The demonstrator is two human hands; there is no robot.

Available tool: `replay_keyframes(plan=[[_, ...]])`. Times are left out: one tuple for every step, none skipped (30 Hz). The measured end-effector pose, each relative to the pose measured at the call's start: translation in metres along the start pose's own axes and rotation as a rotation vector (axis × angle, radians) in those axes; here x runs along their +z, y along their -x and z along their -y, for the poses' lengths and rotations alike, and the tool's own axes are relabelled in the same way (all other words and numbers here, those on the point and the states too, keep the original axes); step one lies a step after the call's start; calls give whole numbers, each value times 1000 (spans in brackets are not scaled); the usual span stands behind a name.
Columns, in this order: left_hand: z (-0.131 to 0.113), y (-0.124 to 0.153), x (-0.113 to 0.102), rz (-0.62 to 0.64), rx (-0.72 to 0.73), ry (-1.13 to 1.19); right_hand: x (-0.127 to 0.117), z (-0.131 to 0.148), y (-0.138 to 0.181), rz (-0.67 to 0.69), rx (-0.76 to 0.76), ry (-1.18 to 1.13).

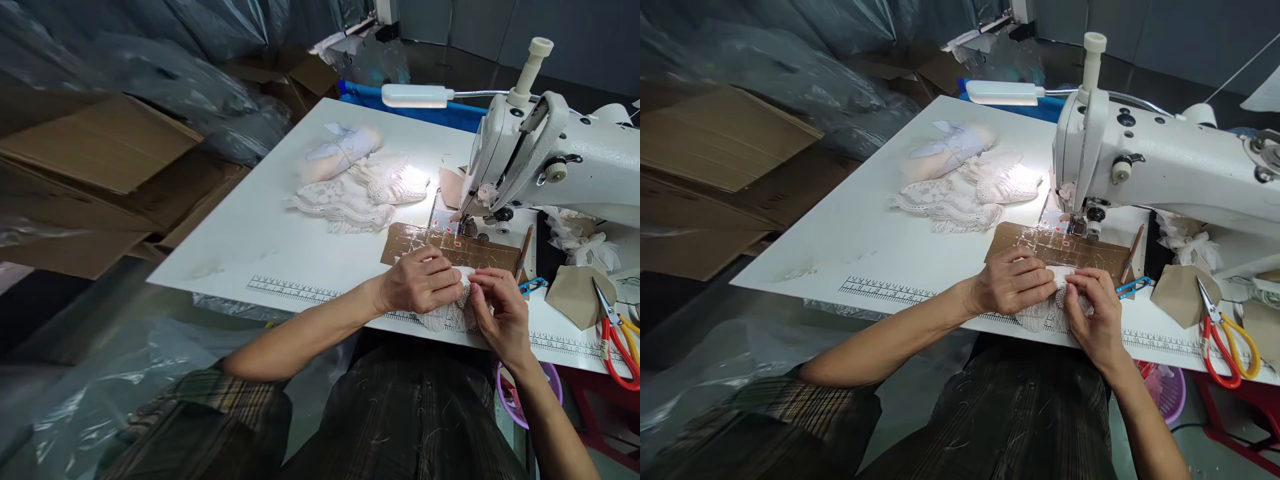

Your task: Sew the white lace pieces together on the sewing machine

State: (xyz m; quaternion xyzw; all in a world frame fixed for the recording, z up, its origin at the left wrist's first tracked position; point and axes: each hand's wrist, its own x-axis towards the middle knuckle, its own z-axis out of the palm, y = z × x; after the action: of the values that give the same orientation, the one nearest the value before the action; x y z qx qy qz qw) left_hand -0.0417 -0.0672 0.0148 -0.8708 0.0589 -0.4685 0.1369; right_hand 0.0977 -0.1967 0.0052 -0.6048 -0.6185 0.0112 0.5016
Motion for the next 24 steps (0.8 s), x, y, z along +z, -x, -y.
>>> replay_keyframes(plan=[[0, 1, 2, -11, 12, -2, -1, 0, 0, 0, -12, 6], [-1, 2, 3, -13, 23, -3, -1, 1, 0, 0, -25, 13], [-1, 2, 3, -10, 36, -1, -2, 1, 0, 0, -38, 19], [-1, 2, 4, -8, 51, 2, -2, 1, 0, 0, -46, 24], [0, 2, 3, -8, 63, 7, -3, 1, 0, 0, -51, 27], [0, 1, 2, -10, 72, 16, -3, 1, 0, 4, -54, 30], [0, 0, 1, -12, 75, 30, -3, 1, 0, 9, -56, 32], [0, -1, 0, -8, 71, 48, -4, 2, 1, 15, -55, 32], [0, -2, -2, -1, 63, 66, -4, 2, 2, 17, -53, 31], [0, -3, -3, 10, 52, 82, -3, 3, 2, 16, -53, 32], [0, -3, -4, 17, 42, 95, -3, 3, 3, 13, -58, 38], [0, -3, -5, 20, 34, 107, -2, 4, 4, 6, -72, 53], [-1, -3, -5, 25, 25, 121, -1, 4, 5, -2, -94, 79], [-1, -3, -5, 31, 10, 141, 0, 4, 6, -11, -123, 113], [-1, -3, -4, 35, -19, 168, 0, 4, 7, -20, -154, 148], [-1, -2, -3, 34, -61, 201, 1, 4, 8, -30, -183, 177], [-2, -1, -2, 27, -107, 235, 1, 4, 8, -39, -204, 194], [-2, -1, -1, 15, -148, 270, 2, 5, 9, -46, -220, 202], [-3, 0, 0, 4, -181, 305, 2, 5, 9, -49, -232, 203], [-4, 1, 0, -4, -208, 344, 2, 6, 10, -51, -243, 199], [-4, 2, 1, -6, -231, 389, 2, 6, 10, -54, -247, 194], [-5, 2, 1, -4, -254, 440, 3, 7, 11, -59, -246, 189], [-6, 3, 1, 0, -288, 492, 4, 8, 12, -73, -240, 186], [-6, 4, 1, -3, -335, 540, 5, 8, 13, -93, -232, 185]])
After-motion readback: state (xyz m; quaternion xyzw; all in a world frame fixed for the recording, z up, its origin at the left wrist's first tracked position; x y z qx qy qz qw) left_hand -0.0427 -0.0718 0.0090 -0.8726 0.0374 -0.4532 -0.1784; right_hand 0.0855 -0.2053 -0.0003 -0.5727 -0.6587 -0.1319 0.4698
